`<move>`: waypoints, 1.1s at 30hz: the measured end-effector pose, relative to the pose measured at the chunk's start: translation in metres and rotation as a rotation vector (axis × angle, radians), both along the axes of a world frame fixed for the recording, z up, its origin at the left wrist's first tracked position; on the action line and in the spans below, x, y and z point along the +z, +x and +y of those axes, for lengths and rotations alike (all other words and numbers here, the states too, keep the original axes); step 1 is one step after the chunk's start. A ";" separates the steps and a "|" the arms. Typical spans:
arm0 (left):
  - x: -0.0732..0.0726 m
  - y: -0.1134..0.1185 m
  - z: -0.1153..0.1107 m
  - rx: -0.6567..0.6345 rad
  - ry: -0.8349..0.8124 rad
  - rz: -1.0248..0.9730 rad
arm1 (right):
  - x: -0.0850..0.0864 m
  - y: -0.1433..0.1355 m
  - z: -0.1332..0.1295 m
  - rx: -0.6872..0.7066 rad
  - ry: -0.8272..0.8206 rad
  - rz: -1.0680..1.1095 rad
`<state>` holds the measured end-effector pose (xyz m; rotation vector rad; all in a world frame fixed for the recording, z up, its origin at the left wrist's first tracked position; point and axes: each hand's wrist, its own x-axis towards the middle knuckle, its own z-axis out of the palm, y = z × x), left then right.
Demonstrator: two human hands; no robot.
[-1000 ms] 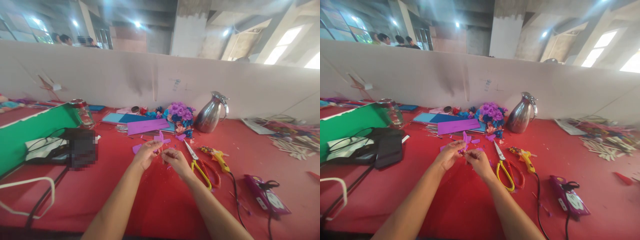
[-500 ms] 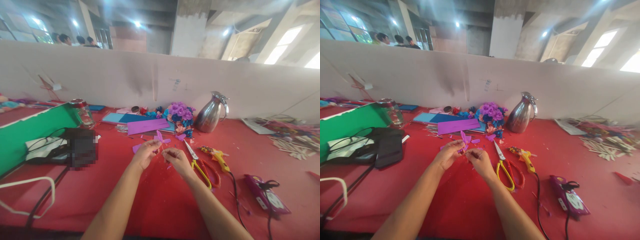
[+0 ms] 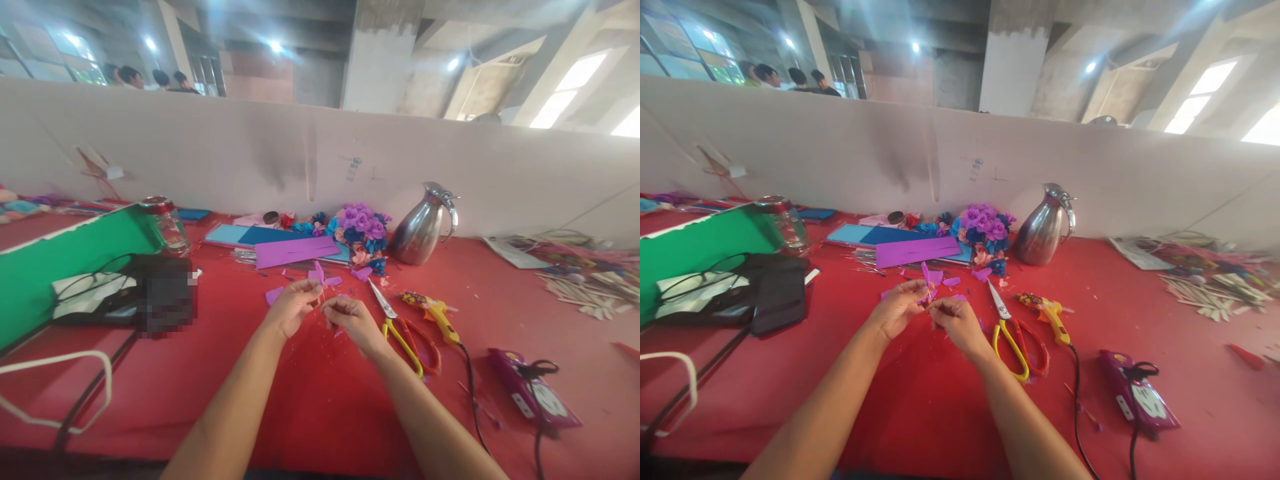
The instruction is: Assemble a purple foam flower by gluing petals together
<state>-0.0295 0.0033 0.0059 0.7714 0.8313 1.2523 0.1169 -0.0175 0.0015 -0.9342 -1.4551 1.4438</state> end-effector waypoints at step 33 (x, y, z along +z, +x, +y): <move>0.002 0.001 0.000 0.072 -0.017 0.079 | -0.020 -0.006 0.006 -0.081 0.180 -0.039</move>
